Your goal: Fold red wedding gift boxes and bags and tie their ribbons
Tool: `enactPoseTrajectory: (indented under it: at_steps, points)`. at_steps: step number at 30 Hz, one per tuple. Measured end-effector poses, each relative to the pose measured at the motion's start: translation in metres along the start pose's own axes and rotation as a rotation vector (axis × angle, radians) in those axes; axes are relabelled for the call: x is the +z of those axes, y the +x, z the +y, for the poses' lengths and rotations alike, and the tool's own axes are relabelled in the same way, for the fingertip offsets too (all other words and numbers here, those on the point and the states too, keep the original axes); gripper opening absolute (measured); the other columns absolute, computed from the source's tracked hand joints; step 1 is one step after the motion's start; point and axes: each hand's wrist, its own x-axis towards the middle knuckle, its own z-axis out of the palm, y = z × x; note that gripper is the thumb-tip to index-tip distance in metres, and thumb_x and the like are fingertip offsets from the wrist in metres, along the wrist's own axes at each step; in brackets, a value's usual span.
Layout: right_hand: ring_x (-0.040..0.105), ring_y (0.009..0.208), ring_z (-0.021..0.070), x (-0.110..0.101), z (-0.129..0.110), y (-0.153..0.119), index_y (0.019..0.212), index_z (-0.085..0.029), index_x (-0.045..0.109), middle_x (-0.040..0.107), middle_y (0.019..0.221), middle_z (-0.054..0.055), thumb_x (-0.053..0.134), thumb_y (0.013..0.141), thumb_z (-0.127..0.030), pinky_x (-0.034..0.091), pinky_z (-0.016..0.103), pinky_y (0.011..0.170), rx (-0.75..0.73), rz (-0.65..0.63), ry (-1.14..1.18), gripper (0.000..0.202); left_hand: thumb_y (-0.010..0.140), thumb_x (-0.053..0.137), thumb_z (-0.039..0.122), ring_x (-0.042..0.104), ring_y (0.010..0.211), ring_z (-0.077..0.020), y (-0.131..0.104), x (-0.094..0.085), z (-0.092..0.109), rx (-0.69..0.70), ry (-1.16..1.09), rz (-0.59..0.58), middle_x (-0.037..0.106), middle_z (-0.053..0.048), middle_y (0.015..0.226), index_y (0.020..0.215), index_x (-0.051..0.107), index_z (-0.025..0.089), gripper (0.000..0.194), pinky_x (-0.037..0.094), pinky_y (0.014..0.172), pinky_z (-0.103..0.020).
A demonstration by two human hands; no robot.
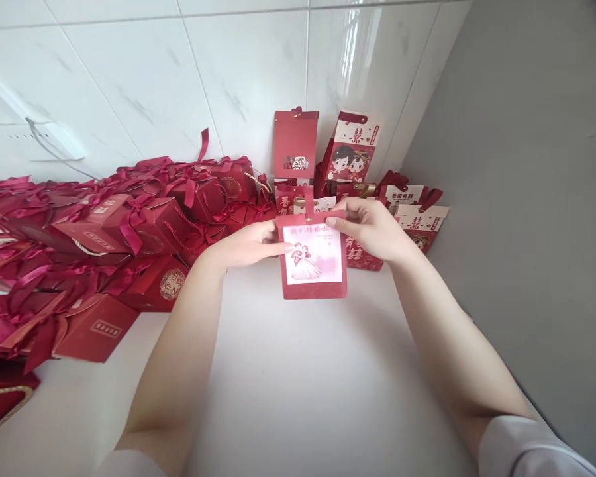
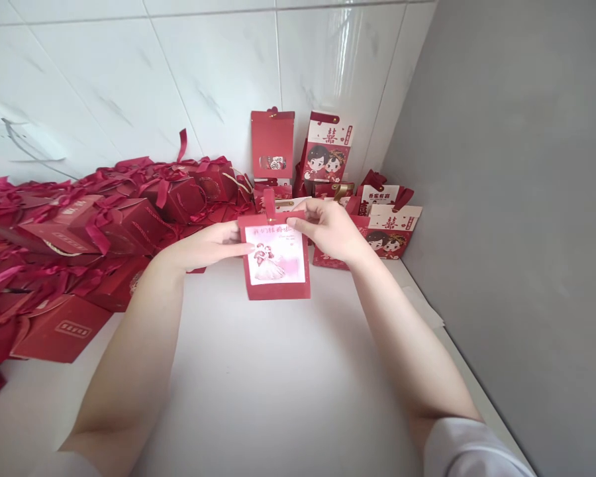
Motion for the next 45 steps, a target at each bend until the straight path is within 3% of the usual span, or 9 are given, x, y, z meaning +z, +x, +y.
enactPoseTrajectory:
  at_steps: [8,15,20,24,27,32,36,40,45]
  points:
    - [0.068,0.076,0.0170,0.003,0.003,0.006,0.083,-0.020,0.067,0.072,0.083,0.003,0.082,0.076,-0.039,0.055,0.030,0.069,0.015,0.156,0.352,0.025,0.081,0.073,0.050,0.061,0.124,-0.0306,-0.004,-0.005,-0.009,-0.103,-0.117,-0.206,0.059,-0.007,0.142,0.140,0.055,0.031,0.065,0.058,0.091,-0.035]
    - [0.063,0.097,0.0175,0.073,0.078,0.018,0.099,-0.027,0.046,0.064,0.106,0.002,0.071,0.080,-0.043,0.051,0.034,0.090,0.048,0.573,0.436,0.036,0.082,0.068,0.058,0.064,0.118,-0.0330,0.014,0.045,-0.086,-0.087,-0.423,0.217,0.065,-0.012,0.133,0.137,0.056,0.022,0.066,0.054,0.097,-0.044]
    - [0.064,0.096,0.0205,0.116,0.106,-0.005,0.105,-0.026,0.050,0.064,0.116,0.004,0.067,0.085,-0.048,0.053,0.039,0.090,0.098,0.451,0.409,0.035,0.088,0.062,0.055,0.056,0.129,-0.0284,0.012,0.073,-0.128,0.047,-0.436,0.516,0.055,-0.009,0.146,0.149,0.042,0.025,0.071,0.042,0.112,-0.043]
    - [0.044,0.139,0.0253,0.123,0.101,-0.032,0.130,-0.029,0.057,0.050,0.149,0.004,0.067,0.088,-0.046,0.032,0.043,0.119,0.009,0.267,0.288,0.046,0.096,0.050,0.055,0.048,0.138,-0.0250,0.002,0.088,-0.129,0.074,-0.461,0.667,0.050,-0.006,0.150,0.148,0.043,0.028,0.058,0.039,0.116,-0.038]
    - [0.031,0.149,0.0239,0.123,0.101,-0.043,0.139,-0.030,0.055,0.041,0.157,0.000,0.062,0.093,-0.047,0.018,0.041,0.127,-0.008,0.183,0.238,0.050,0.098,0.045,0.056,0.049,0.136,-0.0267,-0.003,0.096,-0.129,0.094,-0.441,0.649,0.054,-0.009,0.145,0.140,0.051,0.024,0.053,0.042,0.113,-0.039]
    - [0.051,0.136,0.0268,0.119,0.109,-0.043,0.138,-0.027,0.058,0.058,0.144,0.003,0.052,0.096,-0.057,0.037,0.045,0.119,0.150,0.175,0.557,0.052,0.097,0.051,0.049,0.045,0.138,-0.0281,-0.004,0.099,-0.132,0.274,-0.317,0.513,0.049,-0.010,0.147,0.144,0.047,0.024,0.054,0.036,0.118,-0.041]
    - [0.038,0.146,0.0235,0.115,0.109,-0.047,0.142,-0.030,0.054,0.047,0.154,-0.001,0.050,0.098,-0.055,0.026,0.042,0.125,0.084,0.192,0.501,0.051,0.098,0.045,0.055,0.047,0.138,-0.0287,-0.002,0.099,-0.133,0.221,-0.459,0.426,0.051,-0.011,0.147,0.147,0.046,0.023,0.058,0.037,0.118,-0.042]
    - [0.024,0.152,0.0205,0.114,0.108,-0.050,0.138,-0.034,0.058,0.032,0.162,-0.006,0.050,0.099,-0.053,0.014,0.038,0.128,0.026,0.194,0.375,0.044,0.095,0.047,0.061,0.053,0.133,-0.0302,0.001,0.100,-0.133,0.172,-0.675,0.487,0.060,-0.012,0.138,0.141,0.054,0.019,0.062,0.041,0.115,-0.043]
    - [0.028,0.151,0.0224,0.114,0.114,-0.044,0.132,-0.034,0.063,0.045,0.155,-0.004,0.057,0.095,-0.053,0.017,0.044,0.128,0.067,0.145,0.508,0.042,0.094,0.056,0.053,0.057,0.128,-0.0296,0.005,0.099,-0.129,0.143,-0.777,0.549,0.065,-0.012,0.132,0.131,0.061,0.016,0.052,0.044,0.112,-0.042]
